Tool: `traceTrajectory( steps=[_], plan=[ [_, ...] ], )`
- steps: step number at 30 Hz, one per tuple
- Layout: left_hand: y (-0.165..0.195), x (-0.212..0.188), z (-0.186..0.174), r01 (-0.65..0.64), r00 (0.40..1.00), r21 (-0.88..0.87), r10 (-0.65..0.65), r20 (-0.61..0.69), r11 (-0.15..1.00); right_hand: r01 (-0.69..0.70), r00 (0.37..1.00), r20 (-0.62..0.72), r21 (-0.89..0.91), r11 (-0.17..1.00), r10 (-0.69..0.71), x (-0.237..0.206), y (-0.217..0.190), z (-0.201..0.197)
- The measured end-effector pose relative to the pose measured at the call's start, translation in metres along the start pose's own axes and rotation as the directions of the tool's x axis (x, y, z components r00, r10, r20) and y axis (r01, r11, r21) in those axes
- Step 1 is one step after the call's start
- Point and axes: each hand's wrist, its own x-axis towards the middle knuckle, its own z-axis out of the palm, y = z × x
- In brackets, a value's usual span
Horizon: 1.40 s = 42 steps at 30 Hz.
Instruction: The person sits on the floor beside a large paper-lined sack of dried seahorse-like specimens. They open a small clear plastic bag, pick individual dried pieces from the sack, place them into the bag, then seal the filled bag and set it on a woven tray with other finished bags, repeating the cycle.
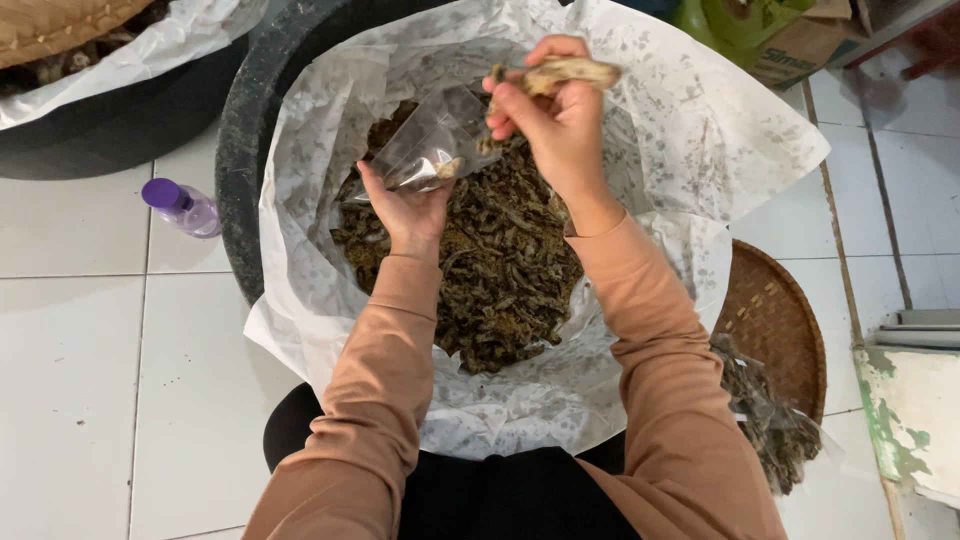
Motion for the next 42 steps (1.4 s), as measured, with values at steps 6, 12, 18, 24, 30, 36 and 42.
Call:
traceTrajectory(
  steps=[6, 12, 18, 24, 30, 36, 42],
  plan=[
    [0.000, -0.005, 0.003, -0.040, 0.997, -0.030, 0.042, 0.060, 0.999, -0.167, 0.977, 0.147, 0.095, 0.981, 0.152, -0.002, 0.007, -0.001],
    [0.011, -0.004, 0.009, -0.099, 0.995, -0.052, 0.099, 0.011, 0.994, -0.149, 0.956, 0.145, -0.505, 0.850, 0.254, -0.009, -0.009, -0.003],
    [0.014, -0.001, 0.004, -0.195, 0.978, -0.032, 0.192, -0.079, 0.980, 0.201, 0.959, 0.282, -0.717, 0.668, 0.015, -0.020, -0.053, -0.011],
    [0.021, 0.013, -0.005, -0.105, 0.981, -0.197, 0.134, 0.142, 0.975, 0.468, 0.877, 0.388, -0.822, 0.323, -0.283, -0.059, -0.077, 0.013],
    [0.040, 0.021, 0.001, -0.037, 0.989, -0.252, 0.071, 0.127, 0.967, 0.650, 0.696, 0.497, -0.742, 0.162, -0.518, -0.068, -0.039, 0.032],
    [0.045, 0.022, 0.000, -0.013, 0.939, -0.190, 0.078, 0.335, 0.982, 0.578, 0.809, 0.413, -0.690, 0.435, -0.419, -0.044, 0.001, 0.045],
    [0.065, 0.029, -0.009, -0.095, 0.987, -0.151, 0.113, 0.118, 0.984, 0.214, 0.938, 0.309, -0.162, 0.963, -0.156, -0.021, 0.063, 0.040]
  ],
)
